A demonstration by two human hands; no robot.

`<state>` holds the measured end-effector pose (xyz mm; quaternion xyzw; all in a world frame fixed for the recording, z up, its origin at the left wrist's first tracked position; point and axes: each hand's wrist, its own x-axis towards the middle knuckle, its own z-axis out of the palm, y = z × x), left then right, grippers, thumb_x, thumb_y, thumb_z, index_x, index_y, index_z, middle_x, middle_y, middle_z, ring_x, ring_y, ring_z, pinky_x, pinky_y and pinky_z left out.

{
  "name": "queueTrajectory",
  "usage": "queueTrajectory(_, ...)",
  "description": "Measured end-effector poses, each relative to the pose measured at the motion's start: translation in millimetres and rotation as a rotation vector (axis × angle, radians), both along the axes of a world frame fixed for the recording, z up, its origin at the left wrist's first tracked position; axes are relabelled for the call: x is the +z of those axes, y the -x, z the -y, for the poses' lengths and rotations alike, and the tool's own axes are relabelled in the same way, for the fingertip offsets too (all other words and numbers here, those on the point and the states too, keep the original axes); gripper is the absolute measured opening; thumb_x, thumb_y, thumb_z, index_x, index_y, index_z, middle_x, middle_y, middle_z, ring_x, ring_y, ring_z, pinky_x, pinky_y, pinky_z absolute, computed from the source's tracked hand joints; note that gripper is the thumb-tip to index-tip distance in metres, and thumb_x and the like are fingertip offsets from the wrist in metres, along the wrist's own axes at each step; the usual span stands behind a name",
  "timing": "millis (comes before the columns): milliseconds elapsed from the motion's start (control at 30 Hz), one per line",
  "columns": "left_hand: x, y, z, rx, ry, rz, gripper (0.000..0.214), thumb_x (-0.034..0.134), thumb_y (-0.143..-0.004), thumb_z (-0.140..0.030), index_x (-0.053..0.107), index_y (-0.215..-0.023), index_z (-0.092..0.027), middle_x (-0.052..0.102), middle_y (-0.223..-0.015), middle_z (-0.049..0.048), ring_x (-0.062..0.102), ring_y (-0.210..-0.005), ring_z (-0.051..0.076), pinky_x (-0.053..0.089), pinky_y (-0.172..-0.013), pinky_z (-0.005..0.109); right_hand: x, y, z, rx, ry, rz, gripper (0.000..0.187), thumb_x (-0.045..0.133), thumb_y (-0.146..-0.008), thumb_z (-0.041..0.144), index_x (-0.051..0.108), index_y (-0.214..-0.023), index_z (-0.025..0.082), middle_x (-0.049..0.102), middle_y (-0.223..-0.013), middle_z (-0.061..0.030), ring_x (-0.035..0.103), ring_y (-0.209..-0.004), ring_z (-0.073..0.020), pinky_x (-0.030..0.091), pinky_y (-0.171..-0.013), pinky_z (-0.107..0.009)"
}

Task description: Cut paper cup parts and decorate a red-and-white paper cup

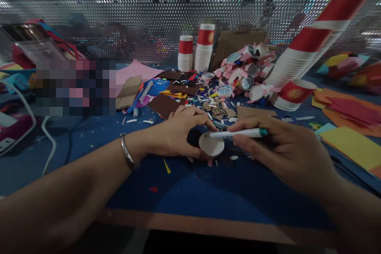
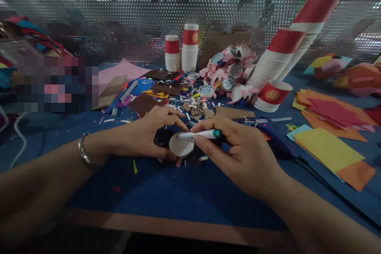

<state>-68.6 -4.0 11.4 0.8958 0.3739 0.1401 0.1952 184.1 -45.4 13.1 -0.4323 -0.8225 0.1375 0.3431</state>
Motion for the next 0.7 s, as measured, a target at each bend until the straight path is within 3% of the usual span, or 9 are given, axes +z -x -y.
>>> queueTrajectory(267,-2.6,-1.7,0.3,0.029,0.018,0.002,0.049,0.09,-0.073,-0.045,0.074,-0.118,-0.035,0.056,-0.14,0.0081,0.046,-0.135,0.036,0.035,-0.112,0.062,-1.5,2.6,-1.9,0.074,0.069,0.013,0.015,0.062,-0.098,0.029,0.074,-0.106,0.028,0.081,-0.1,-0.0008,0.076,-0.08,-0.0181,0.054,-0.065,-0.026)
queueTrajectory(500,-2.3,-0.6,0.2,0.035,0.011,0.005,0.048,0.09,-0.073,-0.046,0.075,-0.118,-0.038,0.057,-0.141,0.0076,0.047,-0.136,0.037,0.037,-0.111,0.063,0.1,2.8,0.6,0.101,0.084,-0.002,0.013,0.063,-0.098,0.028,0.075,-0.101,0.03,0.077,-0.078,0.0048,0.069,-0.06,-0.0124,0.048,-0.054,-0.022)
queueTrajectory(700,-2.8,-1.4,1.1,0.042,-0.005,0.008,0.046,0.091,-0.071,-0.046,0.076,-0.115,-0.036,0.059,-0.138,0.0075,0.049,-0.133,0.036,0.038,-0.111,0.063,2.1,1.4,1.8,0.118,0.084,-0.006,0.012,0.063,-0.098,0.03,0.074,-0.096,0.028,0.076,-0.079,0.0042,0.067,-0.06,-0.0118,0.048,-0.056,-0.022)
